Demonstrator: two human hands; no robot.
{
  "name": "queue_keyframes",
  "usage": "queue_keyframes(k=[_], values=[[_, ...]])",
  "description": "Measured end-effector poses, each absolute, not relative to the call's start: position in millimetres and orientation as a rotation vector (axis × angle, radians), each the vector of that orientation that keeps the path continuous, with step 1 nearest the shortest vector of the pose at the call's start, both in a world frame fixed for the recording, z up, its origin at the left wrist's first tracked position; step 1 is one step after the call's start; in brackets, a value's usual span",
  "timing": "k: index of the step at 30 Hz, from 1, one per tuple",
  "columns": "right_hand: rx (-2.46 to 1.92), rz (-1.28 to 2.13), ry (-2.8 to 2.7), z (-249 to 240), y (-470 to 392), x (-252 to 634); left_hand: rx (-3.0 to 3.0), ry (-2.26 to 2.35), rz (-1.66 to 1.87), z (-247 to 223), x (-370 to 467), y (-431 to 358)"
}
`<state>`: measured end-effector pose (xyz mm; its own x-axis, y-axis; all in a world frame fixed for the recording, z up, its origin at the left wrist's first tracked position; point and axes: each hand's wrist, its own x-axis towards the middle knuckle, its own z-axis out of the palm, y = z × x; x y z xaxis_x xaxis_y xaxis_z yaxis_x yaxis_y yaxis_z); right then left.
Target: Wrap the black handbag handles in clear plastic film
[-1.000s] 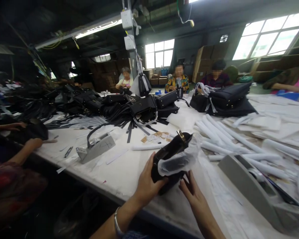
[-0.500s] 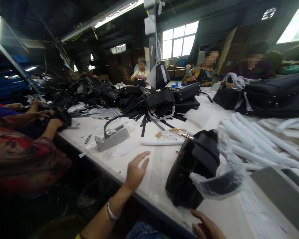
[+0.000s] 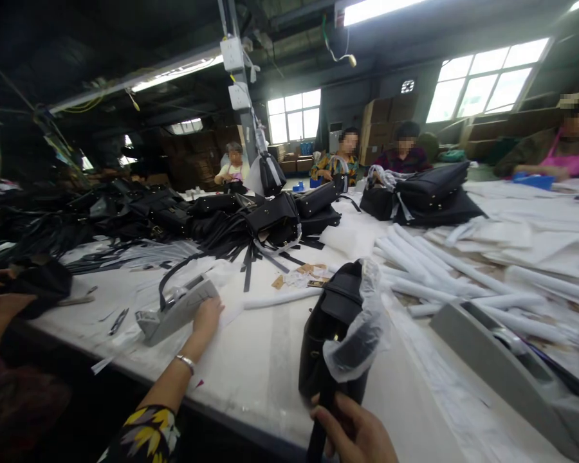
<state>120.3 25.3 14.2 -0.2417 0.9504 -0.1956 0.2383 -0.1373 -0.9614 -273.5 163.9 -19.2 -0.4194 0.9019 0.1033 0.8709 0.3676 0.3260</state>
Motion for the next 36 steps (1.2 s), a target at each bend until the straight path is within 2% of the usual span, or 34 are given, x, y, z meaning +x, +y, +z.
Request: queue_keyframes(k=[6,11,17,22,26,36], values=[[-1.355,1.394,-1.625,8,26,129,1.528,2.537,0.575,-12,-276,163],[-1.356,1.406,-1.664,4,26,134,1.596,2.395,0.927,5,-265,151],[-1.282,1.465,-1.604,6,26,132,1.631,1.968,1.306,20,-213,118],[-1.238,1.591,-1.449,14,22,122,1.677,1.687,1.317,20,-134,61],[-1.181,1.544,-1.496,21,20,119,1.692,1.612,1.278,15,-83,15],[-1.249,1.505,-1.588,18,20,125,1.055,1.343,1.188,18,-59,-12]])
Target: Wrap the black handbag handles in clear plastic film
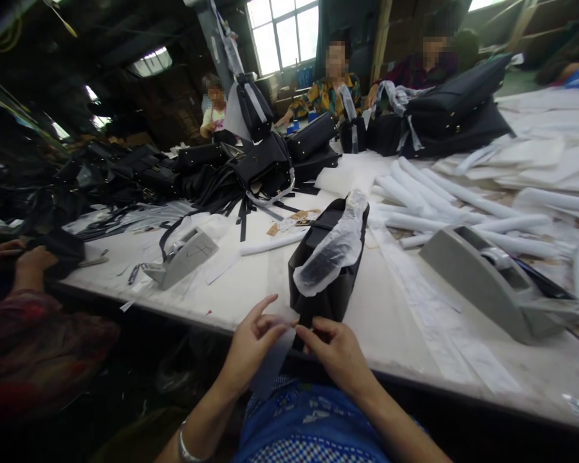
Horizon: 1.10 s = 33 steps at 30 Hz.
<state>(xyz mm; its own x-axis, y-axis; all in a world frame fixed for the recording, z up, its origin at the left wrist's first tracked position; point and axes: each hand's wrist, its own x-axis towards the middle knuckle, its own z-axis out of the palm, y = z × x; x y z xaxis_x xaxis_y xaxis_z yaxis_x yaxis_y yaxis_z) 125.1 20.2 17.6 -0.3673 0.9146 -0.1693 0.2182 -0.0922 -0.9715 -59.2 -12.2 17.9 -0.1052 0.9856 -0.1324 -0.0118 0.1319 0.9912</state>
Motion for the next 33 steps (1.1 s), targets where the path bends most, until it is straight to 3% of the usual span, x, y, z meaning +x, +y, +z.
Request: queue_keyframes(k=[8,19,33], values=[[-1.149,1.381,-1.769,33,21,141,1.014,1.51,1.125,16,-74,-25],[-1.067,1.338,-1.324,23,11,128,1.125,1.534,0.991,7,-90,-48],[-1.015,1.343,-1.232,15,11,115,0.889,1.48,0.951,11,-89,-52]])
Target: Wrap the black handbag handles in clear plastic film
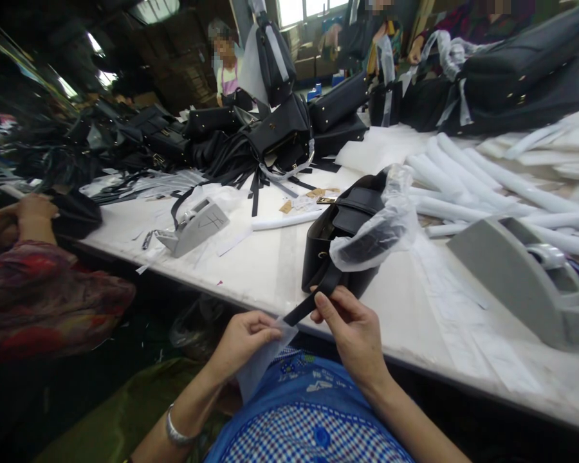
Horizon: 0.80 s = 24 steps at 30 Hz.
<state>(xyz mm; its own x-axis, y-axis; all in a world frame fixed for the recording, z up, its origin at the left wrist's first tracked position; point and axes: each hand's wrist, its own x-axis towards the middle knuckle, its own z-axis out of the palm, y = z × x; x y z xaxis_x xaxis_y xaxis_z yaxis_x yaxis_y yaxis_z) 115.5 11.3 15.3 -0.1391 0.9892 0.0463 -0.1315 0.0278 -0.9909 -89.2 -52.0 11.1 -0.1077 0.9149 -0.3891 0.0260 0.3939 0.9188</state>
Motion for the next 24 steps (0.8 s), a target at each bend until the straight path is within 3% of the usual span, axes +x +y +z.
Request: queue_keyframes(k=[24], values=[[-1.159,1.265,-1.417,29,12,115,0.805,1.318,1.105,14,-62,-42]])
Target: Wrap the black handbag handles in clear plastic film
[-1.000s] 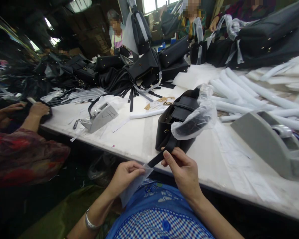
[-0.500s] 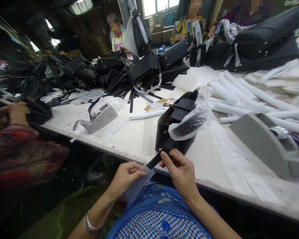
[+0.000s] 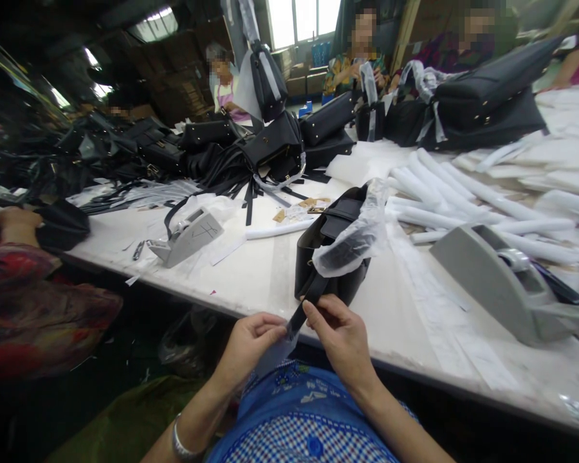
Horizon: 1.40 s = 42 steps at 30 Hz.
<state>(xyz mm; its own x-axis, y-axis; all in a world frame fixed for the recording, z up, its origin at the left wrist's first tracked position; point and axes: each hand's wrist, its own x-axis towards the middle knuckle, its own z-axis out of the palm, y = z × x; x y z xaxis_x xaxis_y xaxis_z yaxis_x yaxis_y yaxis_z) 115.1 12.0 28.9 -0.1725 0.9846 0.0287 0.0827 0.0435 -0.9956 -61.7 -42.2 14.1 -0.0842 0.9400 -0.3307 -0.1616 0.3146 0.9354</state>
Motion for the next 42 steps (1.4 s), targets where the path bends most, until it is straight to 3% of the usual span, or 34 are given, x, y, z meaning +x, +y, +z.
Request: queue_keyframes(k=[20,31,42], values=[[-1.147,1.201,-1.36,26,9,119,0.672,1.309,1.291,8,-43,-47],[-1.19,1.215,-1.366,27,24,134,0.862,1.231,1.382,36,-19,11],[-1.32,1.375,-1.418,51,54,124,0.807,1.158,1.493,35,-13,39]])
